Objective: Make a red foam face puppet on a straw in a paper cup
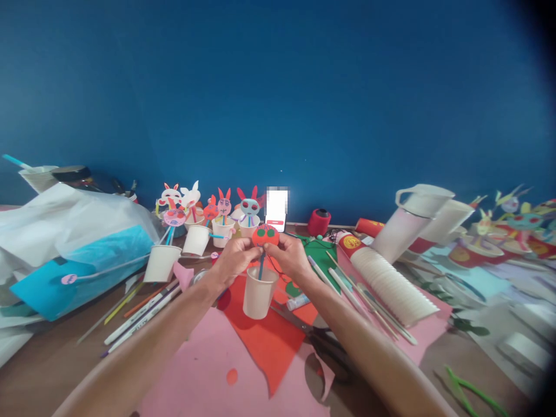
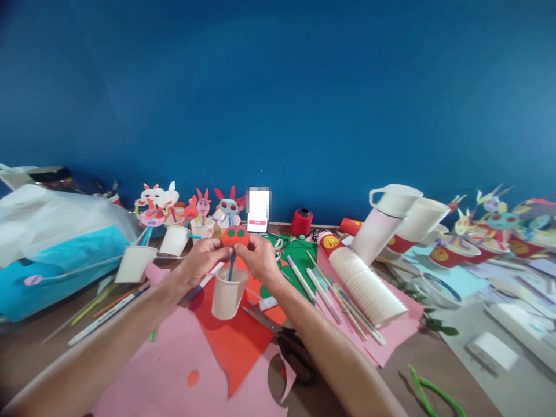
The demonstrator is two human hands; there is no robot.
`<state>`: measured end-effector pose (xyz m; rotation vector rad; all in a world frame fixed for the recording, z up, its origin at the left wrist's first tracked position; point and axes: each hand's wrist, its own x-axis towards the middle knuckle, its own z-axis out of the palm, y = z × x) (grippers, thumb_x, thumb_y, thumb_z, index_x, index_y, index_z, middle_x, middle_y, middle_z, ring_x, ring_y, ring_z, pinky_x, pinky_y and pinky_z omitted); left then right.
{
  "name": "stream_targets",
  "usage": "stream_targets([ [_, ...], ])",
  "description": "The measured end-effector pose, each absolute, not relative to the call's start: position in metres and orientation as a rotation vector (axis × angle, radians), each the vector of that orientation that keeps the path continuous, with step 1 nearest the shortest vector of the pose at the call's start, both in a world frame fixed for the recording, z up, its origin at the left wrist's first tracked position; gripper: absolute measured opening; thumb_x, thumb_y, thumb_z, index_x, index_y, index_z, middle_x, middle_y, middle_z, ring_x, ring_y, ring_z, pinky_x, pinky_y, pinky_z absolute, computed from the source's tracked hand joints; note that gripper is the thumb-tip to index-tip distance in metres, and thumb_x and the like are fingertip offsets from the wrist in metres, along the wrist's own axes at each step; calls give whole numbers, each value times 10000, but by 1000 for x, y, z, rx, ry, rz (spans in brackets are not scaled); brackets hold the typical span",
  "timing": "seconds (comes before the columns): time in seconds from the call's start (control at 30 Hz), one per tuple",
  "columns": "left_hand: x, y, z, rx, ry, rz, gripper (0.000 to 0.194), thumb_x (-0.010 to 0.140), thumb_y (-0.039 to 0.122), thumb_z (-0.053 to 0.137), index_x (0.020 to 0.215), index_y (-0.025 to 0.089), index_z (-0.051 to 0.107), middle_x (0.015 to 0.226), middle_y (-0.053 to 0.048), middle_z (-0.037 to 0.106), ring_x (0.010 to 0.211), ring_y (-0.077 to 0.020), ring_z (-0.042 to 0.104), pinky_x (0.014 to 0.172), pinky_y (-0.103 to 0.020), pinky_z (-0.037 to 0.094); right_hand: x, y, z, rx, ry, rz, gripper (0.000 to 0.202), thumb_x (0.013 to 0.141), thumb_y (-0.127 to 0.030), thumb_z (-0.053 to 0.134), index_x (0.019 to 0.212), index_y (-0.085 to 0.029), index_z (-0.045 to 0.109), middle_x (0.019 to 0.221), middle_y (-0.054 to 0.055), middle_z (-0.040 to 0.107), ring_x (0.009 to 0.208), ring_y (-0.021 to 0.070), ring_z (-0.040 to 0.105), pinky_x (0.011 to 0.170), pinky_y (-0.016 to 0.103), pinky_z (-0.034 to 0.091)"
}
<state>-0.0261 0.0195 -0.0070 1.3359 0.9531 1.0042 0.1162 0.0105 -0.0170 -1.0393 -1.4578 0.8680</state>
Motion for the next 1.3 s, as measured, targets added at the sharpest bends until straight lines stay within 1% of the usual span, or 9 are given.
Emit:
stream_targets([
  [0.2,-25,20,-10,1340,958,1008,137,648,218,640,734,113,657,550,10,578,525,-110,521,564,-245,412,116,10,-19,-1026,-1453,858,154,703,-242,538,768,-143,635,680,1,604,617,135,532,581,238,425],
  [0.3,-26,21,-9,1338,952,989,150,645,228,646,736,109,665,551,2,580,534,-114,525,561,-241,409,116,11,-19,-1026,-1449,858,150,701,-245,539,762,-143,630,677,2,605,614,137,536,573,235,427],
  [0.5,-29,19,-3,1322,910,925,186,650,249,650,773,113,682,607,-23,619,584,-126,554,599,-248,423,117,12,-19,-1035,-1445,853,161,708,-252,539,787,-145,629,704,11,613,640,143,542,588,240,438],
  [0.67,-28,19,-3,1306,905,931,201,642,290,663,752,121,674,621,-26,630,580,-131,558,607,-260,428,117,12,-20,-1047,-1440,849,184,708,-262,537,808,-143,636,704,13,613,650,149,542,593,247,443],
  [0.83,-29,20,-4,1309,926,975,159,633,281,673,624,126,634,562,0,589,540,-107,523,565,-232,405,116,11,-21,-1030,-1448,864,184,714,-260,533,818,-150,637,722,11,618,661,148,541,601,245,437],
  [0.9,-30,20,-4,1305,937,976,152,627,269,679,612,127,628,539,8,573,529,-102,513,559,-229,400,115,11,-21,-1027,-1451,866,175,716,-256,533,809,-150,636,711,8,613,644,140,531,590,238,427],
  [1.17,-31,22,-7,1299,930,918,195,618,283,688,737,129,681,596,-20,624,563,-123,545,579,-244,413,117,14,-25,-1043,-1444,869,180,709,-262,534,802,-148,637,692,6,608,622,132,520,576,233,422],
  [1.3,-31,20,-3,1319,891,892,241,609,261,696,819,141,687,688,-34,667,624,-139,575,640,-257,424,116,13,-22,-1039,-1427,883,183,710,-268,534,811,-154,635,731,15,626,655,143,545,604,243,441],
])
